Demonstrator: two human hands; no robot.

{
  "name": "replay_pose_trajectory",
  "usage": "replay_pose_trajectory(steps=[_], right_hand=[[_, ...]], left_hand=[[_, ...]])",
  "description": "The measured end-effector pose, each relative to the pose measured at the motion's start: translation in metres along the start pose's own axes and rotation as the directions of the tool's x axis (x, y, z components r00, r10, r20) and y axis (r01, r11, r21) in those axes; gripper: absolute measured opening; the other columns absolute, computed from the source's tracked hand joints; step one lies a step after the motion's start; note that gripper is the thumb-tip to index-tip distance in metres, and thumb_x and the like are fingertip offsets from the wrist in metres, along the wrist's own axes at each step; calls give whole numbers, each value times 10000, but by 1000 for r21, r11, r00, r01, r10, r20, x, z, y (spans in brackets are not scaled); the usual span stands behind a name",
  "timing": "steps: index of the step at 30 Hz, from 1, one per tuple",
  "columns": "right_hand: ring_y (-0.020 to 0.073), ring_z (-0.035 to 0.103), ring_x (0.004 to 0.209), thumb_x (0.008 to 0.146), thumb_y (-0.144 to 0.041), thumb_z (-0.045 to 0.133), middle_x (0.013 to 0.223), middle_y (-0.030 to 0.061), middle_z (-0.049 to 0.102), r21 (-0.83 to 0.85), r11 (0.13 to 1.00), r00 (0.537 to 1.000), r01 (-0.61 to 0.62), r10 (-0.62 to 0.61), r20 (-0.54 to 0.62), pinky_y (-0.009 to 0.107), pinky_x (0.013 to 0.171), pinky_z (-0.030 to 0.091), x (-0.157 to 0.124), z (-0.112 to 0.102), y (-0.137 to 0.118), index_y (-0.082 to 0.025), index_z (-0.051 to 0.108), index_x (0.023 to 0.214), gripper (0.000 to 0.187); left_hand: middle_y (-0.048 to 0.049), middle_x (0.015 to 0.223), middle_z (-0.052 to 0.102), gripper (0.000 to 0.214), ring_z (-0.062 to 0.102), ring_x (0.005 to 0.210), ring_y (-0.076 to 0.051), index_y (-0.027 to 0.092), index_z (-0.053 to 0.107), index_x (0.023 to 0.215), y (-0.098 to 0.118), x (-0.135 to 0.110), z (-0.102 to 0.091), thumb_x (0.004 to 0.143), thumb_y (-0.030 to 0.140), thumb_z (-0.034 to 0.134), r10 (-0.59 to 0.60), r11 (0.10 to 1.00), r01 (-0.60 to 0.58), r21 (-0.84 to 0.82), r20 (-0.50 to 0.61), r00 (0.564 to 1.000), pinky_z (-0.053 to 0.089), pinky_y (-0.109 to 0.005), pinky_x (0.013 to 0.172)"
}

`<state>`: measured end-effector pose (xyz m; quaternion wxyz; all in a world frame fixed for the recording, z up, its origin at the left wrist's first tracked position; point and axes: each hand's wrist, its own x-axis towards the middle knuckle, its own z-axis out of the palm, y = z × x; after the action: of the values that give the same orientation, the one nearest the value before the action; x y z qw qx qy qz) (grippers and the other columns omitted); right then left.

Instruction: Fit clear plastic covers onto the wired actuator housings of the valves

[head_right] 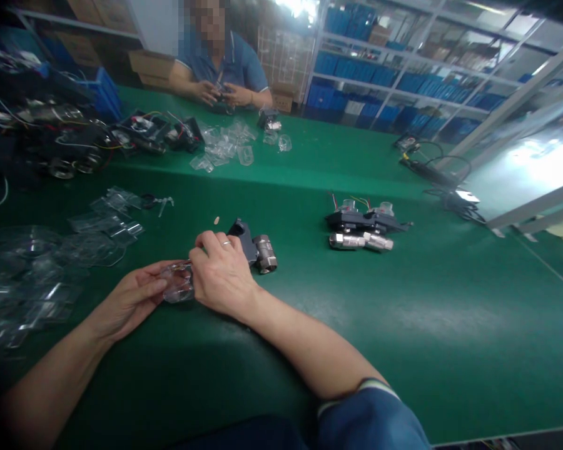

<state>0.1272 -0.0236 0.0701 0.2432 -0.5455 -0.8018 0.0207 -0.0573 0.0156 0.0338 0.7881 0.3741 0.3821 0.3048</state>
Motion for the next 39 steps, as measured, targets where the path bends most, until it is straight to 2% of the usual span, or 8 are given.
replay_pose_trajectory(steps=[14,31,39], right_hand=[[210,435,892,855,-174,449,1068,101,529,4,1000,999,14,-14,38,371,788,356,1,-1,1,-147,593,854,147],[207,440,871,879,-183,421,1046,104,537,5,1000,1000,5,-5,6,354,758,375,-1,4,0,-149,578,876,161],[206,439,866,878,-194,427,1035,104,540,25,1000,1000,0,0,8,357,749,373,-2,4,-1,-142,580,869,162]], left_hand=[[-89,965,735,448,677,854,-169,157,683,1019,-1,0,-2,605,238,833,8,1000,-8,19,-2,1000,534,-218,794],[-109,1001,723,451,673,882,-194,148,668,1046,-3,1,-5,627,226,812,8,999,-7,31,-7,1000,530,-250,810],[-96,954,735,467,679,844,-185,152,680,1014,-1,0,-2,581,228,840,-2,1000,3,24,-13,1000,536,-235,783]])
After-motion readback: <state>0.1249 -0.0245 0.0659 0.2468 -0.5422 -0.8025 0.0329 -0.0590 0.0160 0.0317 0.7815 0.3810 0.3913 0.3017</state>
